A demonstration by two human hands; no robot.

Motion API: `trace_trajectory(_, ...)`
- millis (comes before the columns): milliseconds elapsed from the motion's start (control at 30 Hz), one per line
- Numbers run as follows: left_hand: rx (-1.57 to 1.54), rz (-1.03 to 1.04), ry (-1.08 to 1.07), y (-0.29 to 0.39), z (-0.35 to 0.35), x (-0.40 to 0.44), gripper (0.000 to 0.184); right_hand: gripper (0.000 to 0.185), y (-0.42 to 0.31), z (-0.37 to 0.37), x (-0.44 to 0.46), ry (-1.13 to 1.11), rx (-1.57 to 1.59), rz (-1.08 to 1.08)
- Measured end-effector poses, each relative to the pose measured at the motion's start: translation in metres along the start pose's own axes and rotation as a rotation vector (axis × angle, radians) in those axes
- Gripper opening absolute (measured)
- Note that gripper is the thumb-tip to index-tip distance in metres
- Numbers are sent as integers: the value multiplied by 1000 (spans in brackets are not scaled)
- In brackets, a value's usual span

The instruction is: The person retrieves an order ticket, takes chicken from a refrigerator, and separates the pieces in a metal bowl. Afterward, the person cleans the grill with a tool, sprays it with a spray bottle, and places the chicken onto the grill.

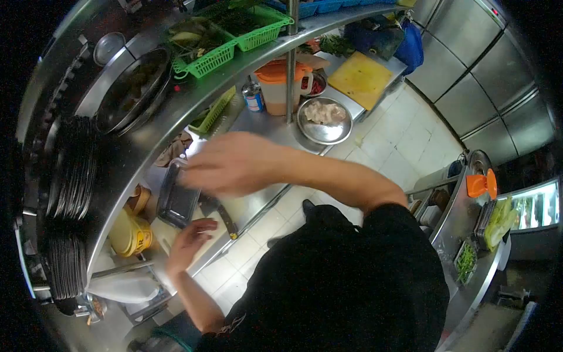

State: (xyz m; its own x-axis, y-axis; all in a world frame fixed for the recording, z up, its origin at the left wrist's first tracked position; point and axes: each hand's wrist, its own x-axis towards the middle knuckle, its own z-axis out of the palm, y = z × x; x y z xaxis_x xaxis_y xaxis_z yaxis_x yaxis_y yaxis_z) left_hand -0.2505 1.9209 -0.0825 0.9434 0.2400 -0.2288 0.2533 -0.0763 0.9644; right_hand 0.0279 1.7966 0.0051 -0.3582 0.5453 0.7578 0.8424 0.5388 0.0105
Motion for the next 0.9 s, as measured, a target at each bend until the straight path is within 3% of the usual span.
trace_trajectory(33,-91,-22,-13,-23,16,18,33,26,10,-20,-43,-201,-33,235)
trace_trajectory(67,-119,-82,-4,-42,30,33,33,24,31,-26,-97,-161,-90,392)
trace_trajectory(100,-145,-150,1,-56,44,47,33,26,48,-40,-144,-178,-130,781)
trace_trajectory(133,-168,-219,7,-60,57,57,33,29,73,-56,-184,-51,-16,1066)
trace_trajectory(167,-169,-187,-16,-54,71,70,34,29,101,-71,-239,-137,-79,1123)
trace_trajectory(233,-164,-130,-56,-37,98,104,34,31,135,-85,-320,-352,-249,1198)
trace_trajectory(333,-66,-93,-105,-13,128,161,35,39,163,-65,-381,-355,-159,1199)
trace_trajectory(433,-52,-116,-102,6,159,218,35,44,162,-32,-404,-252,-430,983)
trace_trajectory(533,-77,-151,-144,12,191,276,34,47,172,-32,-415,-228,-222,1162)
trace_trajectory(633,20,-185,-30,10,222,323,36,47,177,-55,-413,-195,6,1198)
trace_trajectory(733,288,-28,158,-7,243,364,38,45,179,-90,-396,-87,339,1369)
trace_trajectory(833,360,194,261,6,256,391,42,43,192,-91,-401,155,453,1277)
trace_trajectory(900,123,202,284,-7,260,420,44,45,199,-91,-404,191,721,1271)
